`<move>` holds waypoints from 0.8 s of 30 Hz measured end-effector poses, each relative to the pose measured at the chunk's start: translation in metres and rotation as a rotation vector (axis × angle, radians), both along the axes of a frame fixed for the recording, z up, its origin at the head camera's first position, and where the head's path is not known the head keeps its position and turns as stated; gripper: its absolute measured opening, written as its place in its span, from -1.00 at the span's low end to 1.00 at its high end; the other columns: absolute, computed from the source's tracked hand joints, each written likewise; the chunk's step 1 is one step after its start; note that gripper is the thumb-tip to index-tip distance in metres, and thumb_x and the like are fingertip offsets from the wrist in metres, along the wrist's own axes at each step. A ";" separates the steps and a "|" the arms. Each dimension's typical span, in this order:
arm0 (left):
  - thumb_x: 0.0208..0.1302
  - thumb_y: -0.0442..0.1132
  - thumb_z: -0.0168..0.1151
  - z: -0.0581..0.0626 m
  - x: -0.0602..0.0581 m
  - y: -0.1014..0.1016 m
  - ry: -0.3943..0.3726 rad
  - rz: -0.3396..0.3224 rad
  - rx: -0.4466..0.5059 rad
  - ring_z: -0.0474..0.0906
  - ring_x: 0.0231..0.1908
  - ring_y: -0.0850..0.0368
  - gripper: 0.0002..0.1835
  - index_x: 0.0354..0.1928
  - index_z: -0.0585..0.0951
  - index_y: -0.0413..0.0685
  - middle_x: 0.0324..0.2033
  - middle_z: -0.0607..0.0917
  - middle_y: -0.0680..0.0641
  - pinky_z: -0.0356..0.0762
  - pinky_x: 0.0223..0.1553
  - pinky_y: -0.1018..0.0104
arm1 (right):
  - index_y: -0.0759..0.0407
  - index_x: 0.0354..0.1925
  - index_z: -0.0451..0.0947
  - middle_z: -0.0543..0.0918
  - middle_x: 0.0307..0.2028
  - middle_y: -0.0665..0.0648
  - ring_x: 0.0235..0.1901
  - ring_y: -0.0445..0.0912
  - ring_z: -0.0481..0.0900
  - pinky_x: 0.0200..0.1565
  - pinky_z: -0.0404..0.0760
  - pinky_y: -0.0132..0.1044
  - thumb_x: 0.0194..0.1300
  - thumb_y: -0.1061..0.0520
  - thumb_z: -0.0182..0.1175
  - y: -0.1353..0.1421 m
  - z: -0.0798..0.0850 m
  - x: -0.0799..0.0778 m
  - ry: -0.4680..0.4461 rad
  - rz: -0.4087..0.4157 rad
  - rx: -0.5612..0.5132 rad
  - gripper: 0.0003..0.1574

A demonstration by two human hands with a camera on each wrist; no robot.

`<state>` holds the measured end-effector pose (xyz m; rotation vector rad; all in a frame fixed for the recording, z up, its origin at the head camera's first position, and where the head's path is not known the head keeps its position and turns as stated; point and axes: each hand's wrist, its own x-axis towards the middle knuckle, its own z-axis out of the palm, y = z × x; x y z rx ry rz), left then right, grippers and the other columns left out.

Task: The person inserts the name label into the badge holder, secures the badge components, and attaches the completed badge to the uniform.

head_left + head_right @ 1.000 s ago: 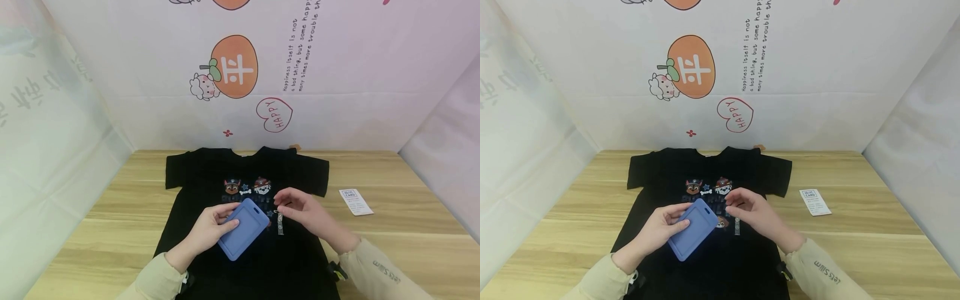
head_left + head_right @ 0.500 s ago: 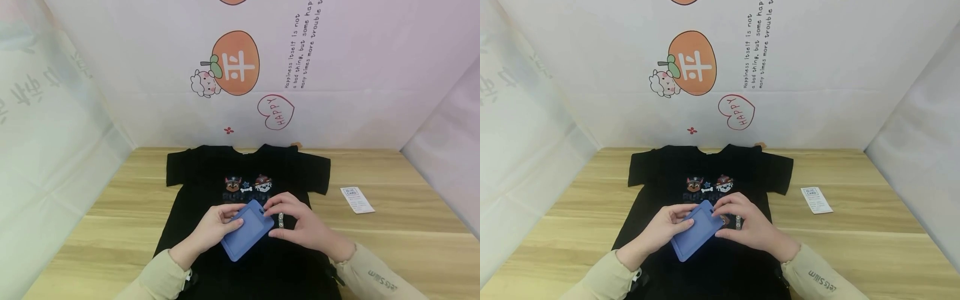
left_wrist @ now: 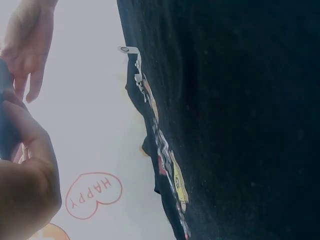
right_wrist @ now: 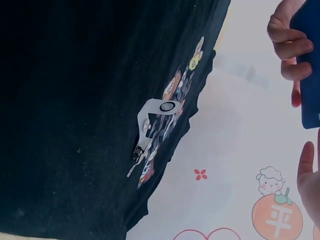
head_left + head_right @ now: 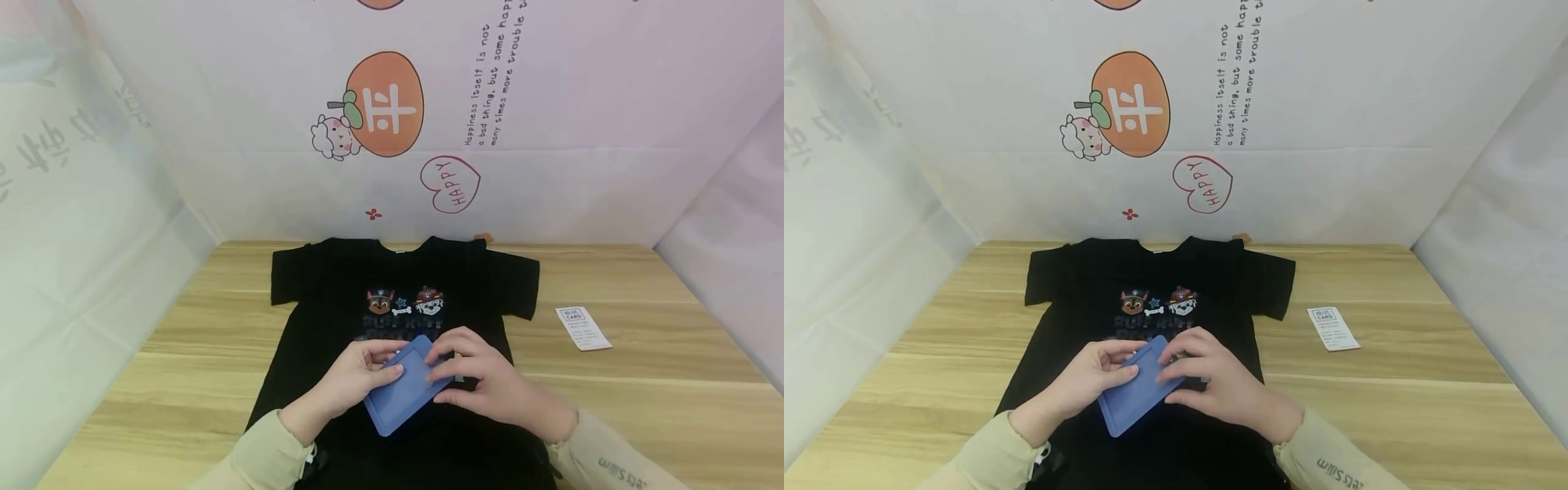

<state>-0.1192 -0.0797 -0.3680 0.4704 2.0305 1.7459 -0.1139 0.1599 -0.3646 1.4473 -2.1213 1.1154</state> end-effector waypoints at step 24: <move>0.41 -0.16 0.04 -0.003 0.000 -0.010 0.115 -0.092 -0.051 0.56 0.06 0.00 -0.58 0.18 0.48 -0.30 0.04 0.62 -0.24 0.52 -0.04 0.44 | 0.13 -0.32 0.67 0.65 -0.33 0.10 -0.23 -0.06 0.60 0.19 0.41 -0.39 0.31 0.13 0.16 -0.007 -0.006 -0.004 0.238 0.042 -0.201 -0.83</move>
